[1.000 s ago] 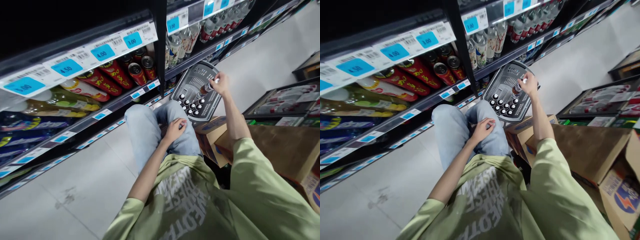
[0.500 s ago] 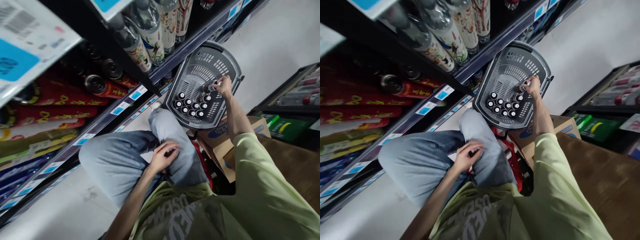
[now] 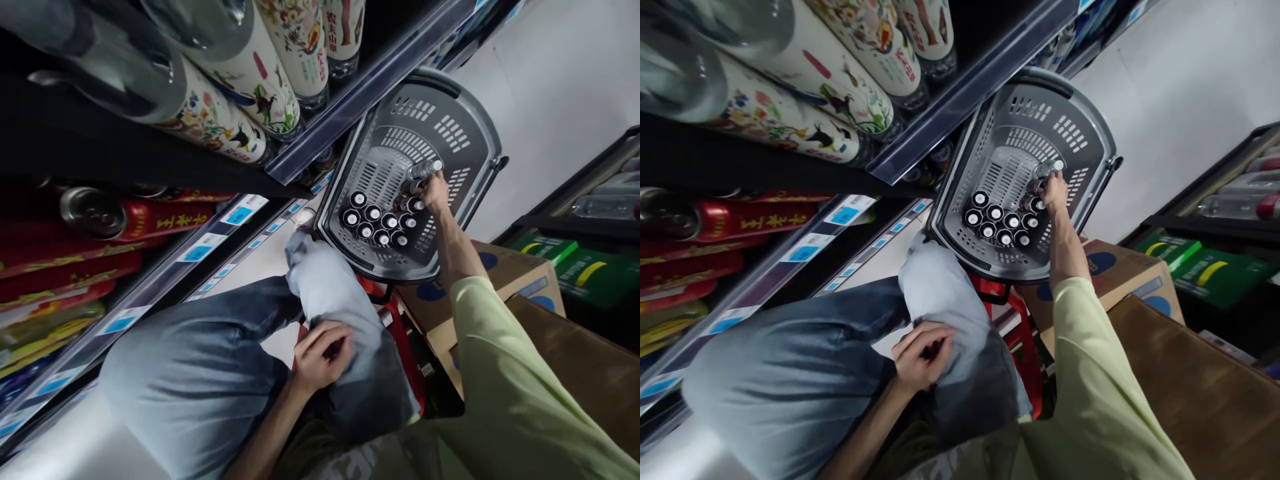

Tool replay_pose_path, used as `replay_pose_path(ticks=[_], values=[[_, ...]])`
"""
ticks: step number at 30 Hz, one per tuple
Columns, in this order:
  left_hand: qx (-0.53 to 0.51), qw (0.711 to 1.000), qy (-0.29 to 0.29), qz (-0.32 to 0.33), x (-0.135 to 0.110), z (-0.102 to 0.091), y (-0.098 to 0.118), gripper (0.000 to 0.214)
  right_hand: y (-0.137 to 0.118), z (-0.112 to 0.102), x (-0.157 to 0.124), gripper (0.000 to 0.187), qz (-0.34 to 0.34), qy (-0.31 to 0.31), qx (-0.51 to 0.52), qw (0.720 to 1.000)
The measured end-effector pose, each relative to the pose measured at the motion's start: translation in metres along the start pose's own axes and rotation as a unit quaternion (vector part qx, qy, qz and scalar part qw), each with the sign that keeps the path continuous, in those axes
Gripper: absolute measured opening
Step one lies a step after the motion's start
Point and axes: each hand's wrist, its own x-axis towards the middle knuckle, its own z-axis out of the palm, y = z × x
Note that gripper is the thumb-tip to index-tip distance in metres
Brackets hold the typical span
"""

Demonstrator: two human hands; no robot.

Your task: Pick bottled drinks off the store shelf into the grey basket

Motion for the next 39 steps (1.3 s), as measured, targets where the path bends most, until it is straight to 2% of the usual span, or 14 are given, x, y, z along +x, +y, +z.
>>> replay_pose_path(ticks=[5,8,11,15,18,21,25,28,30,32,34,36,39], values=[[0.017,1.0,0.002,-0.007,0.002,0.002,0.0,0.022,0.005,0.006,0.015,0.033,-0.002,0.027,0.01,1.0],[0.014,1.0,0.01,-0.01,0.002,0.003,0.0,0.022,0.005,0.002,0.018,0.032,0.001,0.015,0.025,1.0],[0.007,1.0,0.022,-0.009,0.003,0.004,-0.001,0.022,0.0,0.004,0.011,0.029,0.042,-0.007,0.009,0.999],[-0.012,0.999,0.026,-0.041,0.003,0.004,-0.002,0.018,-0.006,0.012,-0.003,0.03,0.082,0.006,-0.002,0.997],[-0.047,0.996,0.033,-0.07,0.002,0.004,-0.006,0.011,-0.012,0.008,-0.013,0.041,0.097,0.014,0.026,0.995],[-0.054,0.994,0.027,-0.094,0.0,0.007,-0.012,0.007,-0.028,-0.006,-0.026,0.055,0.118,0.042,0.043,0.991],[-0.062,0.989,0.02,-0.133,-0.003,0.014,-0.02,0.024,-0.071,-0.027,-0.054,0.048,0.124,0.087,0.066,0.986],[-0.07,0.986,0.027,-0.151,-0.003,0.02,-0.022,0.032,-0.114,-0.039,-0.084,0.038,0.102,0.117,0.132,0.979],[-0.063,0.986,0.027,-0.149,-0.002,0.022,-0.021,0.031,-0.146,-0.045,-0.107,0.034,0.08,0.113,0.169,0.976],[-0.042,0.989,0.026,-0.143,-0.003,0.023,-0.017,0.026,-0.178,-0.05,-0.133,0.037,0.058,0.086,0.187,0.977],[-0.015,0.989,0.026,-0.144,-0.009,0.023,-0.012,0.02,-0.21,-0.054,-0.165,0.043,0.014,0.02,0.183,0.983],[0.004,0.987,0.026,-0.156,-0.019,0.023,-0.008,0.015,-0.24,-0.054,-0.206,0.046,-0.059,-0.071,0.155,0.984],[0.013,0.987,0.026,-0.155,-0.042,0.024,-0.004,0.013,-0.269,-0.046,-0.278,0.036,-0.141,-0.112,0.134,0.975]])
